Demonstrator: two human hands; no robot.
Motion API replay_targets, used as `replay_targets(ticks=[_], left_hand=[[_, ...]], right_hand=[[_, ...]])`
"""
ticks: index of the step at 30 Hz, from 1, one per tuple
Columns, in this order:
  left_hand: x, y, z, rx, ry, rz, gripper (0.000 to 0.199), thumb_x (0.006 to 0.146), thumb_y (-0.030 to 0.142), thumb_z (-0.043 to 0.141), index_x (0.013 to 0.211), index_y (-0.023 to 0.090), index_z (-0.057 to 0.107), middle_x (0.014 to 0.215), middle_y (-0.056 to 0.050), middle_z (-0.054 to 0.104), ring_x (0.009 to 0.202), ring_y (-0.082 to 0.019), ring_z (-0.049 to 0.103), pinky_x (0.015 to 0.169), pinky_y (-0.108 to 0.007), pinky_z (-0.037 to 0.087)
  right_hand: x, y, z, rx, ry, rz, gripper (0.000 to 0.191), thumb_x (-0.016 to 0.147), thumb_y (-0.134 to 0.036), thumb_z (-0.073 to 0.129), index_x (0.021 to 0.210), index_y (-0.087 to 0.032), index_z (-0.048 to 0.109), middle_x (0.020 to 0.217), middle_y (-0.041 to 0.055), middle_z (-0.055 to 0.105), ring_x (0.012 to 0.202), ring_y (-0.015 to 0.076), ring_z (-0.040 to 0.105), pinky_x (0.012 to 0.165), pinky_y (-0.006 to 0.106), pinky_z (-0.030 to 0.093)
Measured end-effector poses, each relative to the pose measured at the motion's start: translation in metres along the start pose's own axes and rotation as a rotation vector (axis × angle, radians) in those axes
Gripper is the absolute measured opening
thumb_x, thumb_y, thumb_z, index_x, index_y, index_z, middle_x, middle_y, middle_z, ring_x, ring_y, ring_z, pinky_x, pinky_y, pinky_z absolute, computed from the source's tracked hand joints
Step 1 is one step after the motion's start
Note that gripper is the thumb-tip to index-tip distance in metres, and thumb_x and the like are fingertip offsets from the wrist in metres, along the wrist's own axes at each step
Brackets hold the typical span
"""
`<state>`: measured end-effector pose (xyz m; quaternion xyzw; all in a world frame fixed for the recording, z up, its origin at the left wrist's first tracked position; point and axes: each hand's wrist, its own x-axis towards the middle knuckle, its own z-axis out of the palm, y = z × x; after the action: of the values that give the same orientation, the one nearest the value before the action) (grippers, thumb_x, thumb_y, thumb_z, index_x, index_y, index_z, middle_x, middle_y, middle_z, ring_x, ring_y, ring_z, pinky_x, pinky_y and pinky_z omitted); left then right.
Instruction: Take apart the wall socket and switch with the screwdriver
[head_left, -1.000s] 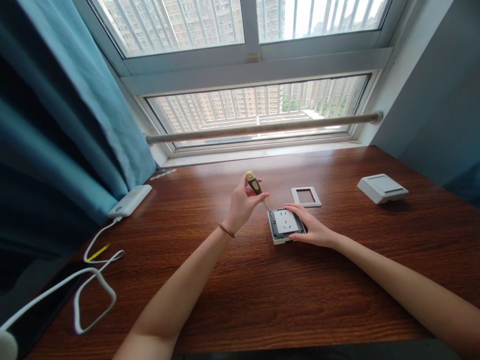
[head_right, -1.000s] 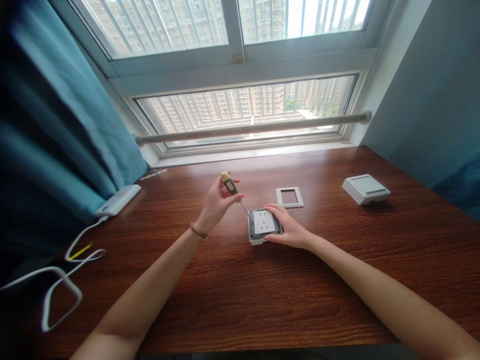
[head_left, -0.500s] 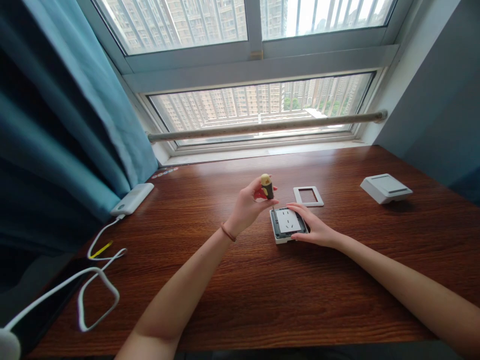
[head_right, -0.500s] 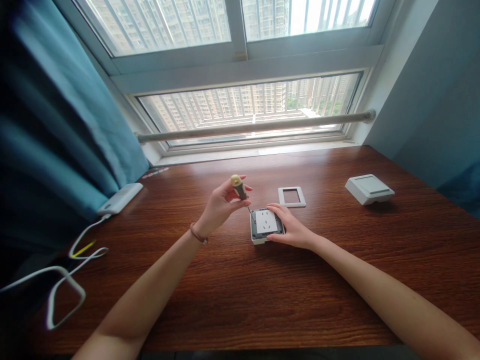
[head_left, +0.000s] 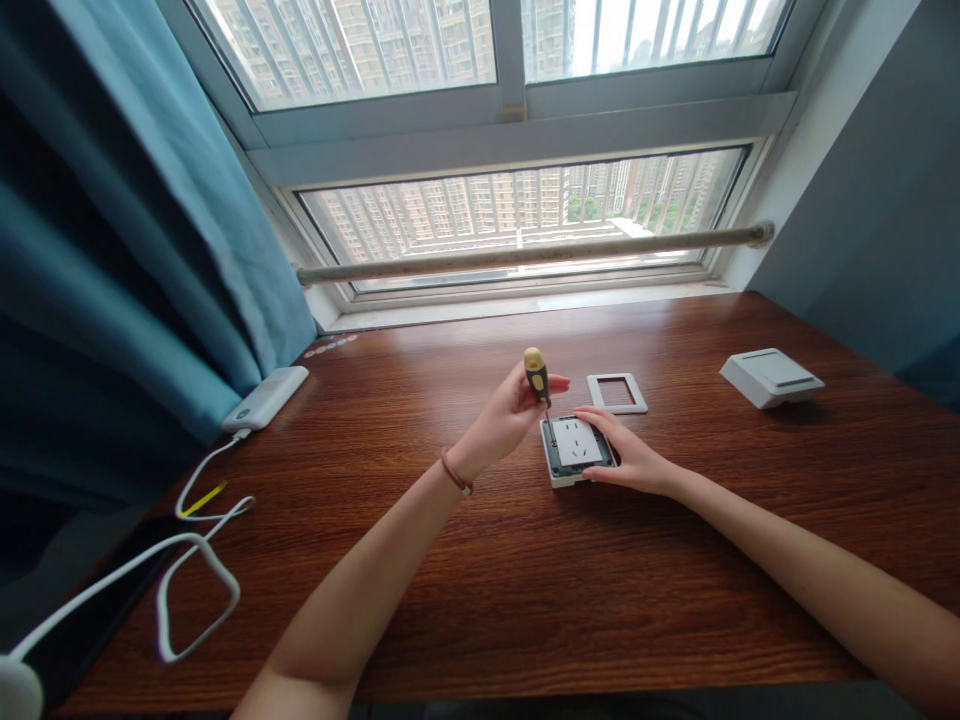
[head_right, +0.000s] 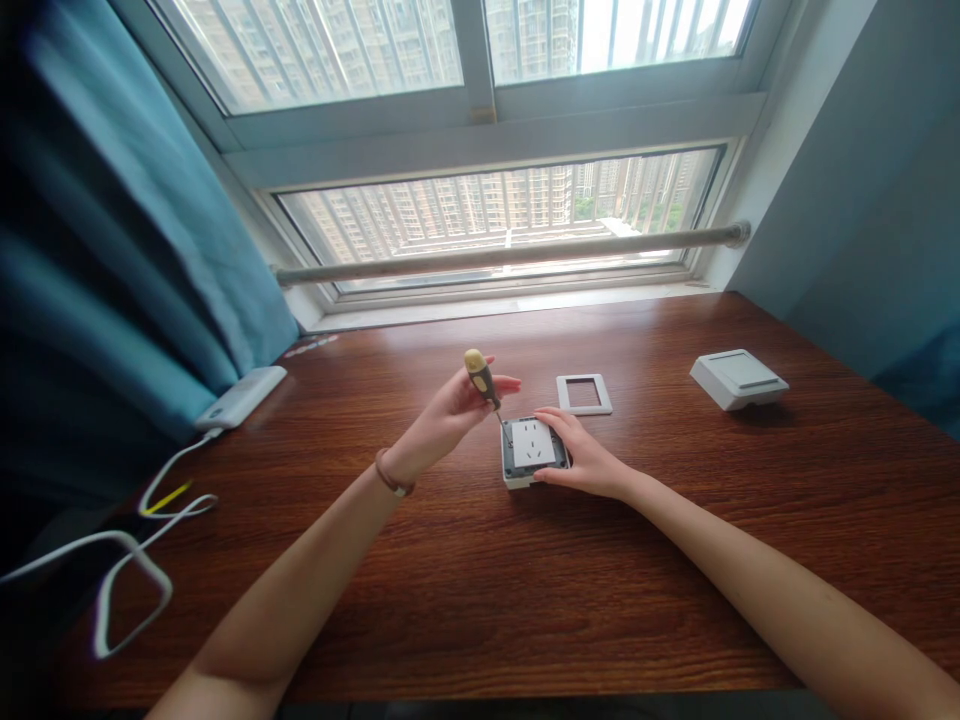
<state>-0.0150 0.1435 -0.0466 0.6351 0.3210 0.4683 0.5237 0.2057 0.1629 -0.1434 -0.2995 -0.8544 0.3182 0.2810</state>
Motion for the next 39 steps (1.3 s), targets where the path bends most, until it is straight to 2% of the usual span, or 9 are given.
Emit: replay_targets(ticks=[5,10,15,20,23,27,30,35,39], left_hand=[[0.002,-0.005,0.0,0.098,0.08,-0.008,0.05,0.072,0.021,0.069,0.115,0.016,0.045,0.104,-0.011,0.063,0.087,-0.02,0.063,0.08,-0.036,0.049],[0.002,-0.017,0.004,0.4,0.33,0.036,0.067,0.063,0.027,0.076,0.12,0.018,0.042,0.096,-0.007,0.065,0.073,-0.015,0.059,0.068,-0.03,0.048],[0.001,-0.013,0.004,0.093,0.15,0.011,0.053,0.074,0.022,0.066,0.119,0.018,0.039,0.116,-0.013,0.057,0.11,-0.023,0.054,0.091,-0.039,0.043],[0.0,-0.002,-0.001,-0.03,-0.009,0.032,0.041,0.08,0.018,0.059,0.117,0.019,0.042,0.124,-0.013,0.053,0.117,-0.024,0.05,0.096,-0.04,0.04],[0.0,-0.003,-0.001,0.074,0.019,0.052,0.047,0.079,0.019,0.06,0.121,0.019,0.039,0.118,-0.013,0.056,0.101,-0.022,0.06,0.088,-0.037,0.046],[0.001,-0.01,0.002,0.379,0.243,0.09,0.061,0.07,0.025,0.071,0.123,0.02,0.039,0.104,-0.008,0.062,0.077,-0.017,0.062,0.076,-0.034,0.049],[0.0,-0.012,0.005,0.494,0.341,0.104,0.059,0.068,0.025,0.072,0.118,0.02,0.041,0.105,-0.008,0.06,0.077,-0.016,0.06,0.076,-0.035,0.048],[0.0,-0.004,0.005,0.152,0.122,0.035,0.039,0.078,0.015,0.059,0.112,0.018,0.04,0.116,-0.012,0.053,0.107,-0.021,0.055,0.092,-0.039,0.044],[0.0,0.002,0.002,0.081,0.051,0.018,0.033,0.08,0.015,0.057,0.109,0.017,0.042,0.111,-0.012,0.057,0.101,-0.021,0.059,0.09,-0.038,0.045]], right_hand=[[0.0,0.0,0.0,-0.002,-0.003,-0.006,0.078,0.071,-0.044,0.067,0.135,-0.024,0.03,0.138,0.0123,0.032,0.129,0.0293,0.03,0.108,0.045,0.024],[0.0,0.0,0.0,0.006,-0.002,-0.007,0.077,0.07,-0.045,0.067,0.135,-0.024,0.03,0.137,0.0123,0.033,0.128,0.0303,0.031,0.107,0.047,0.026],[0.0,0.001,0.0,0.001,-0.004,-0.008,0.077,0.071,-0.044,0.067,0.135,-0.023,0.03,0.137,0.0123,0.032,0.129,0.0287,0.03,0.108,0.045,0.025],[0.001,0.0,0.0,-0.002,-0.005,-0.003,0.078,0.07,-0.044,0.068,0.135,-0.023,0.03,0.138,0.0123,0.033,0.129,0.0287,0.03,0.108,0.045,0.025],[0.001,0.0,0.0,0.001,-0.004,-0.006,0.078,0.07,-0.045,0.067,0.135,-0.023,0.03,0.138,0.0125,0.032,0.129,0.0295,0.03,0.108,0.046,0.025],[0.0,0.001,0.0,0.001,0.0,-0.011,0.078,0.07,-0.045,0.067,0.135,-0.024,0.03,0.138,0.0126,0.032,0.129,0.0298,0.03,0.107,0.046,0.025],[0.0,0.001,0.0,-0.002,-0.001,-0.005,0.078,0.07,-0.044,0.067,0.135,-0.024,0.03,0.138,0.0123,0.032,0.129,0.0292,0.03,0.107,0.045,0.025],[0.0,0.0,0.0,0.007,-0.002,-0.003,0.078,0.07,-0.045,0.067,0.135,-0.024,0.03,0.138,0.0125,0.032,0.129,0.0302,0.03,0.107,0.046,0.025],[0.0,0.001,0.0,0.005,0.0,-0.003,0.078,0.07,-0.046,0.067,0.135,-0.024,0.03,0.138,0.0122,0.032,0.129,0.0302,0.03,0.107,0.046,0.025]])
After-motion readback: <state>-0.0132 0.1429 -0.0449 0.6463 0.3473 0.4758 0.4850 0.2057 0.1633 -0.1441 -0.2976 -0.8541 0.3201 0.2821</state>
